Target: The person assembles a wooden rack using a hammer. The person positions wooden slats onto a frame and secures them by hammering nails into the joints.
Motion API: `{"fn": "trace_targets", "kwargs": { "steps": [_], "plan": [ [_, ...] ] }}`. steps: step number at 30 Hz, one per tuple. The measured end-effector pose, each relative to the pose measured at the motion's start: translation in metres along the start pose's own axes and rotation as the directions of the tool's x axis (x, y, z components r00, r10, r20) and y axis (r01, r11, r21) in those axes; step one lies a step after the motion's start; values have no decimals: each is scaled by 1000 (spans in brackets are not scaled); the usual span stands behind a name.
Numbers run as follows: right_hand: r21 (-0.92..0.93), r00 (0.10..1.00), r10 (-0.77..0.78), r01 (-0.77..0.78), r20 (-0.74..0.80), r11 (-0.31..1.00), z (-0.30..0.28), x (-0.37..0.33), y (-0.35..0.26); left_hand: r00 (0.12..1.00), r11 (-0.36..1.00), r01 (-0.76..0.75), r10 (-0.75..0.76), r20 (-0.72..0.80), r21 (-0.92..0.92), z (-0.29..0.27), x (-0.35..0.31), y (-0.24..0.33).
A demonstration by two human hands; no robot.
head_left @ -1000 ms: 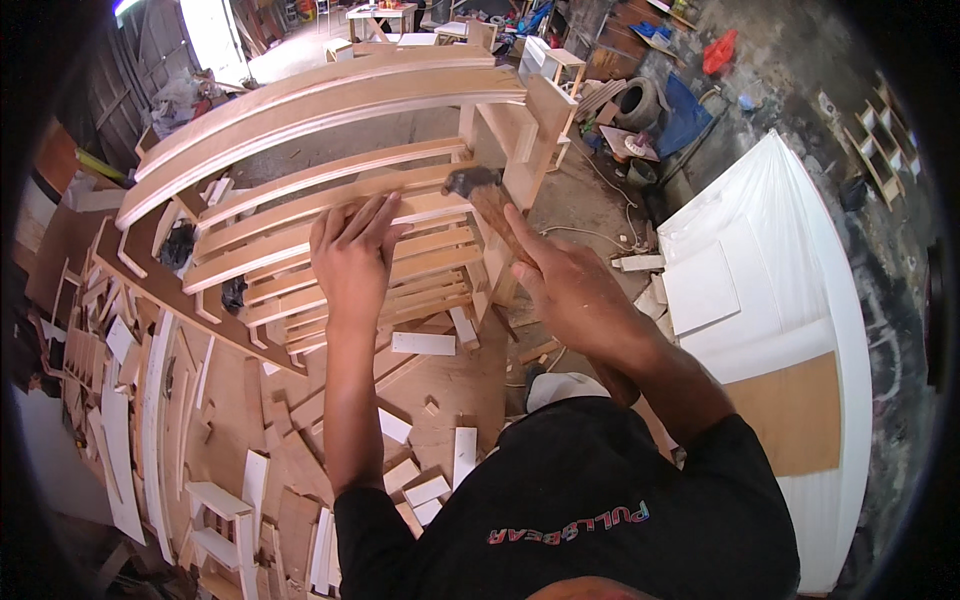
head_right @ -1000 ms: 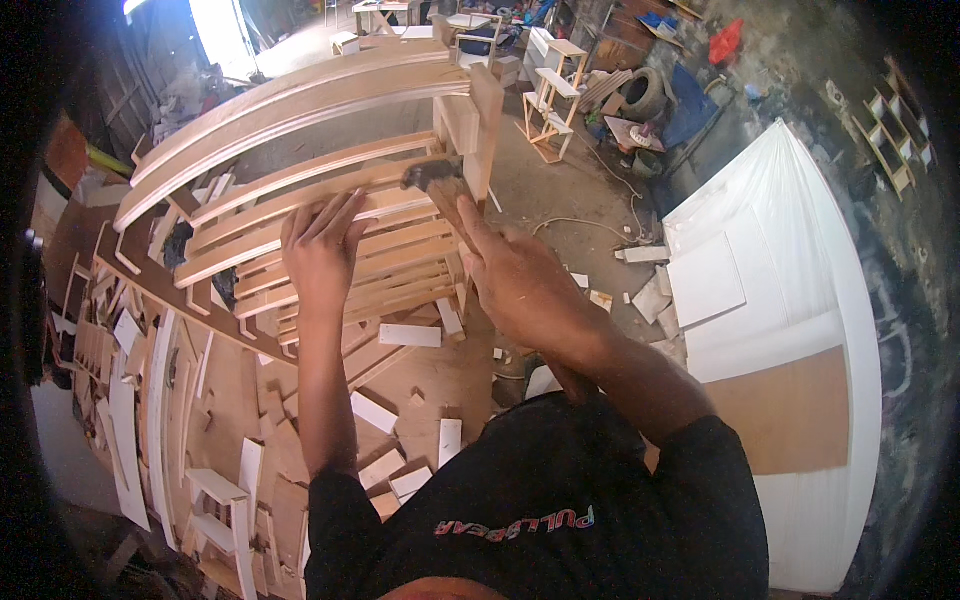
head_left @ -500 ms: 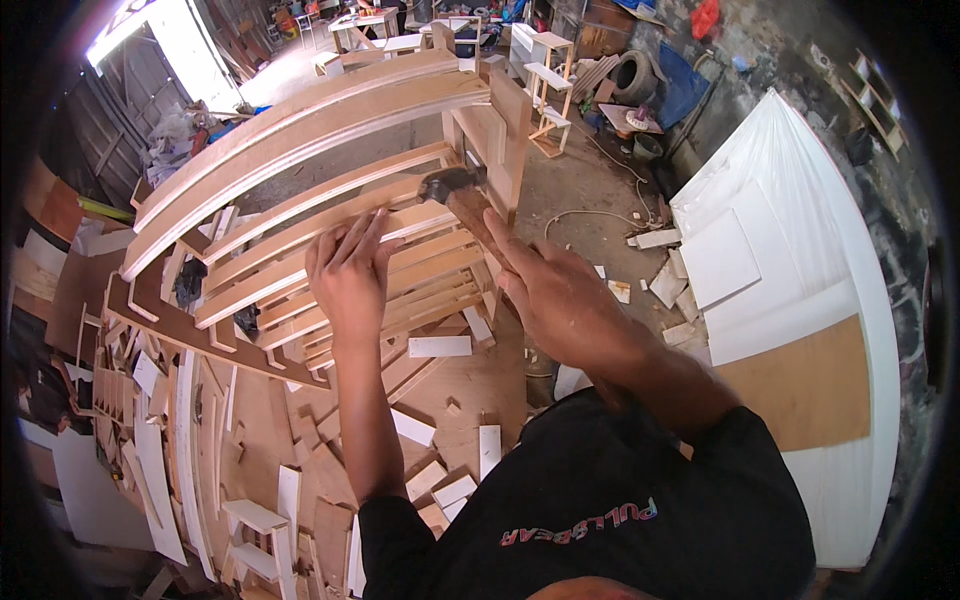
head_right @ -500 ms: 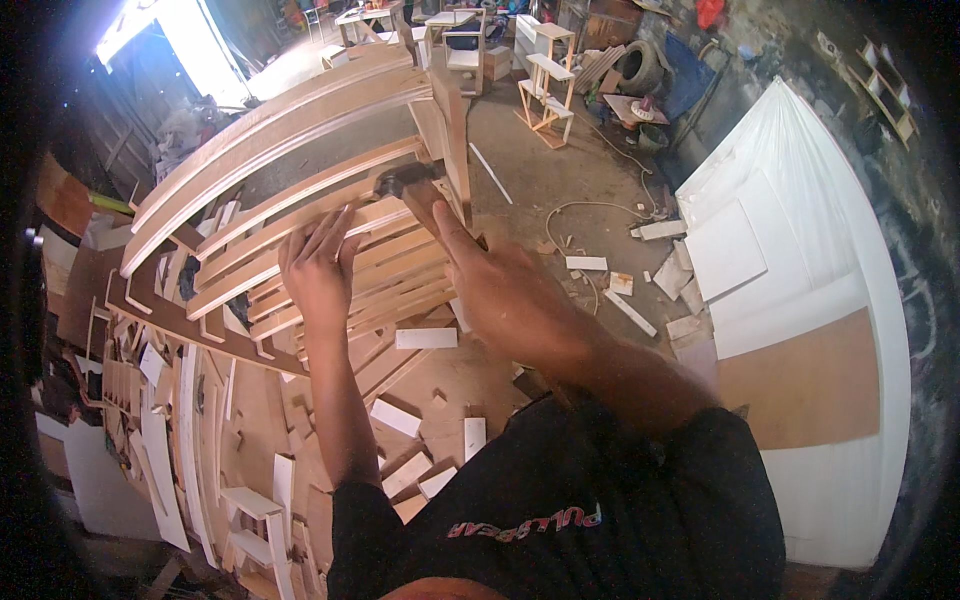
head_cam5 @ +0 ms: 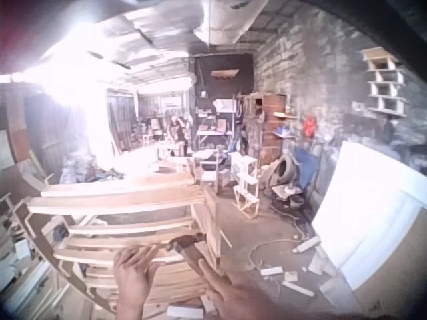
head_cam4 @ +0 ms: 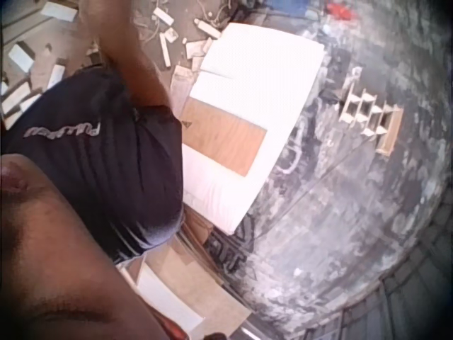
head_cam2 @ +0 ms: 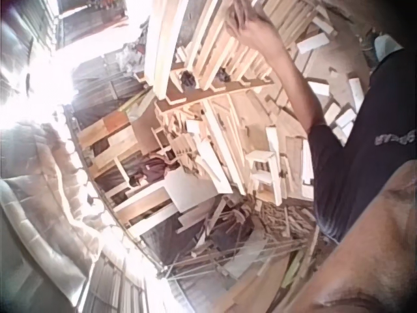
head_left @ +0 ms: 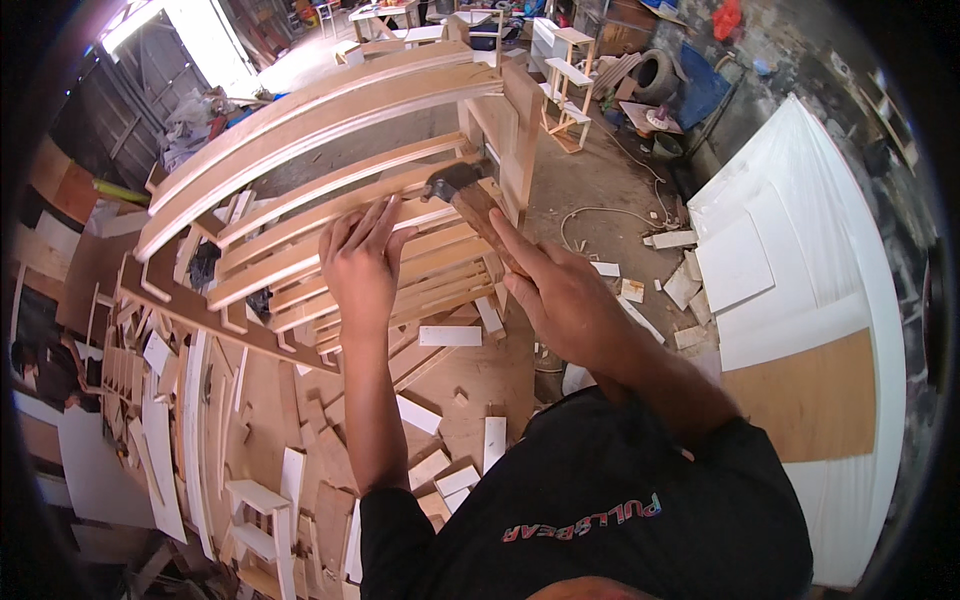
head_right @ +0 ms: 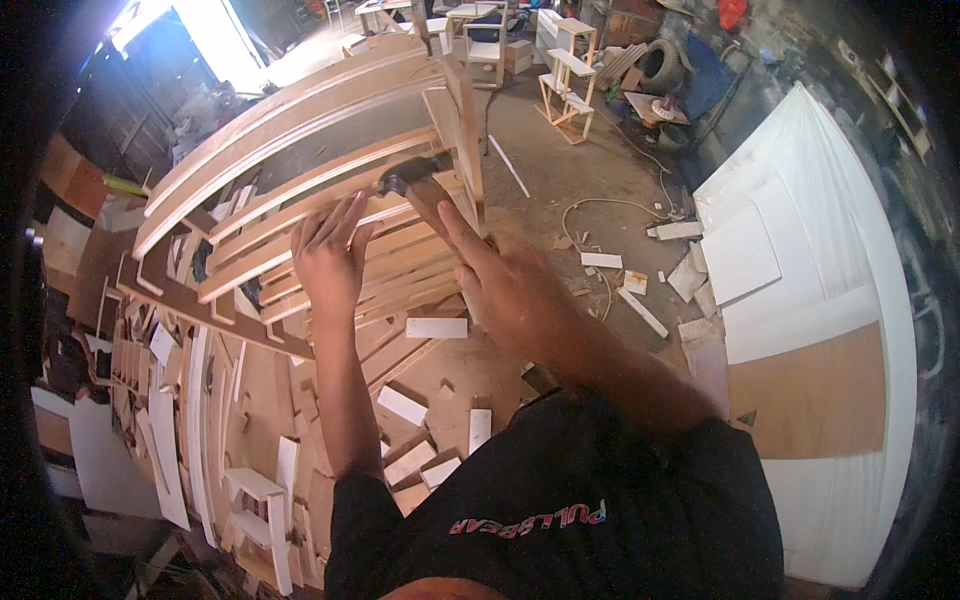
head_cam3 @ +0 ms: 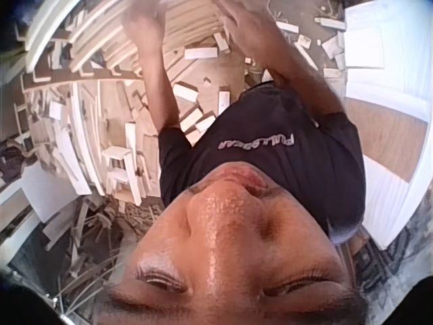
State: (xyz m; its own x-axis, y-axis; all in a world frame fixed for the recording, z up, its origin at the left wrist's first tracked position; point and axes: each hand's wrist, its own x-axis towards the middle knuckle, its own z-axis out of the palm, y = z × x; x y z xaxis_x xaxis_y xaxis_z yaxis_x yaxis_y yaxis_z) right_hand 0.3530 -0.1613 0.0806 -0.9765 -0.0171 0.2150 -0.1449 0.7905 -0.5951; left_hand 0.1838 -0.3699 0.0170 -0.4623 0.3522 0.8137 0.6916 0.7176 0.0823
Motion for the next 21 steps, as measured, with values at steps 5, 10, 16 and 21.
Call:
{"fn": "trace_targets", "kwargs": {
  "steps": [5,10,16,21],
  "plan": [
    [305,977,-178,207,-121,929,4,-4,1,999,999,12,-13,-30,-33,-9,-5,0],
    [538,992,-70,1,109,843,8,-3,2,487,633,468,-767,-418,-616,-9,-49,1],
    [634,940,-208,-10,269,774,26,20,-7,160,-198,482,-938,308,-853,-54,-47,-58],
    [707,863,-276,-125,424,696,39,34,-11,138,-166,502,-954,268,-849,-62,-30,-87]
  ]
}}
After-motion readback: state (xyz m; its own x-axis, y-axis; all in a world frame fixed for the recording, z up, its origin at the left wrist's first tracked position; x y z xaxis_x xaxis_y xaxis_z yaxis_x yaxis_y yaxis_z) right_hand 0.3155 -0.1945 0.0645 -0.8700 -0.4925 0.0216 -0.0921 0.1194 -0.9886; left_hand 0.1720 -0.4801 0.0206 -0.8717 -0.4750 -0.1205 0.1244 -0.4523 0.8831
